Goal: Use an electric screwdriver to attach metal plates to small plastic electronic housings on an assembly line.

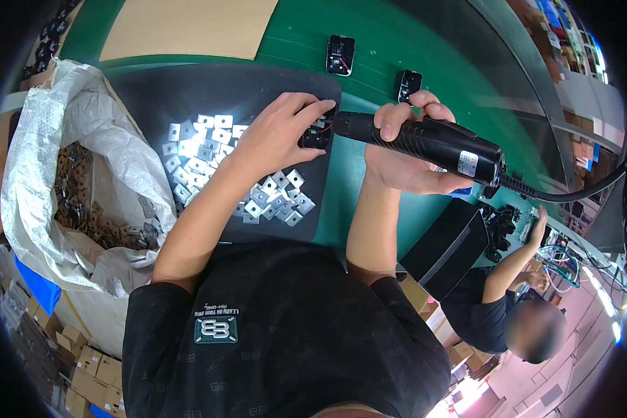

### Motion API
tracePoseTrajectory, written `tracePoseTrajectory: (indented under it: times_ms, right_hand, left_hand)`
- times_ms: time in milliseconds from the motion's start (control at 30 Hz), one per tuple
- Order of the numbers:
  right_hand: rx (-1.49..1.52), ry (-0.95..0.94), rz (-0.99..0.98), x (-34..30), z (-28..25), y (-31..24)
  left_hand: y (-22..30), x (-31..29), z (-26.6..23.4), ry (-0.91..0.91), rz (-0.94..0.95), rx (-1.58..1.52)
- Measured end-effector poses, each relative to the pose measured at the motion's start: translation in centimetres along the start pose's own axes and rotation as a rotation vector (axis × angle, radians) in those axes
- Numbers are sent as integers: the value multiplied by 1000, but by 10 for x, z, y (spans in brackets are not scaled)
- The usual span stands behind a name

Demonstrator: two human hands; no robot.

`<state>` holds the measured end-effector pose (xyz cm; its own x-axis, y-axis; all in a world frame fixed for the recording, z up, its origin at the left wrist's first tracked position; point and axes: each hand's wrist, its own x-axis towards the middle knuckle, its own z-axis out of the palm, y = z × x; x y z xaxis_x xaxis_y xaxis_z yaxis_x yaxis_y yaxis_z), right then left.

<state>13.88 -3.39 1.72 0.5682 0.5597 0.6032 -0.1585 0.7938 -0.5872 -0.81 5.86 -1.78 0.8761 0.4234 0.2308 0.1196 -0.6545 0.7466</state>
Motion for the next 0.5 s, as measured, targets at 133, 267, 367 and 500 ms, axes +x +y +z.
tracePoseTrajectory:
  times_ms: [133,267,367,500]
  right_hand:
    - [8,-6,-5,0,-1,0]
    - [-6,-9,-3,1,0,-1]
    - [-6,-6,-2,0,-2,-1]
    - [6,-43,-21,0,-3,2]
  left_hand:
    - [0,-1,0,3,-2,6]
    - [1,1,0,3,4,-3]
    - [1,1,0,-6,2,-4]
    - [0,0,1,-2,-6,-7]
